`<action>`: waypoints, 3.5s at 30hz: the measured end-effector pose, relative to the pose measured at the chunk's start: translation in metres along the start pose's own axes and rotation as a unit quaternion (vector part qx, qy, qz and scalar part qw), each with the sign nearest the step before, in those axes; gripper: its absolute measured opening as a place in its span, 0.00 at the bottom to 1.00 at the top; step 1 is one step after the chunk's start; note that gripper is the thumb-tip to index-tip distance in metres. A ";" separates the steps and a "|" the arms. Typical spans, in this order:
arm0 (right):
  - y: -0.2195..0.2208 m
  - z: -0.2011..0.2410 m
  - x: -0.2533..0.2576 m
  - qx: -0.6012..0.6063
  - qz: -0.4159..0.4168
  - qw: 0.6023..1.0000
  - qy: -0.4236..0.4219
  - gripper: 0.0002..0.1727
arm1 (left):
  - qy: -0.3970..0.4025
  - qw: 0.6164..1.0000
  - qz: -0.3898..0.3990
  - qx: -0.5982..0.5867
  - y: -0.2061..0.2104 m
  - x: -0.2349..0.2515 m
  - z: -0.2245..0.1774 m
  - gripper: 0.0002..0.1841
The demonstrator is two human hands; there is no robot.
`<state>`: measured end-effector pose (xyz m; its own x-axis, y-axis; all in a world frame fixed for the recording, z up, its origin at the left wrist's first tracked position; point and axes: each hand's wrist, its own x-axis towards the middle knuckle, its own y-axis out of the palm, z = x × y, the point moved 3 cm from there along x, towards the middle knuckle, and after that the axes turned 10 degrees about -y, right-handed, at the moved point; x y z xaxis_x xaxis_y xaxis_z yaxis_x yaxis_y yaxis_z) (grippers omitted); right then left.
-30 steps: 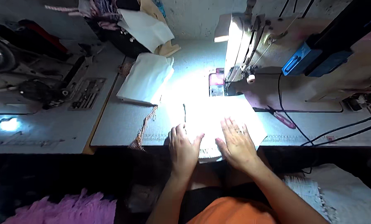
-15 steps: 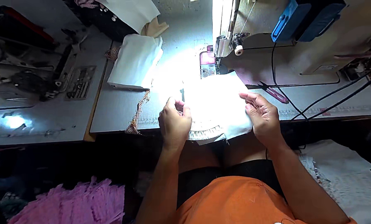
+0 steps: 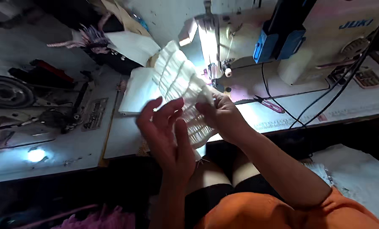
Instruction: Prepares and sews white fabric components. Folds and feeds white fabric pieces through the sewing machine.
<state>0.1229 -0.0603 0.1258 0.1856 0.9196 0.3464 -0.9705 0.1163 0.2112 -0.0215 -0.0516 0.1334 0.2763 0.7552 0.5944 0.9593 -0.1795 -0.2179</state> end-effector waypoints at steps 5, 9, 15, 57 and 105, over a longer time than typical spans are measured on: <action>-0.028 -0.041 -0.005 -0.005 -0.149 0.979 0.137 0.16 | -0.063 0.936 0.146 0.314 -0.001 -0.010 0.060 0.23; -0.081 -0.092 -0.034 -0.305 -0.132 0.935 0.122 0.31 | -0.136 0.865 0.296 0.382 0.001 -0.035 0.124 0.22; -0.072 -0.061 -0.031 -0.638 -0.039 0.768 -0.044 0.30 | -0.120 0.897 0.241 0.349 0.012 -0.003 0.110 0.19; -0.065 -0.103 0.027 -0.601 -0.026 0.798 -0.038 0.28 | -0.164 0.824 0.176 0.513 -0.013 0.070 0.159 0.28; -0.042 -0.107 -0.009 -0.748 0.220 0.624 -0.050 0.31 | -0.167 0.863 0.204 0.430 -0.006 -0.008 0.163 0.32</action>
<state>0.1451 -0.0334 0.0155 -0.2130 0.9668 0.1413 0.0247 0.1499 -0.9884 -0.0388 0.0462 0.0031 0.4112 0.9053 0.1064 0.3489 -0.0485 -0.9359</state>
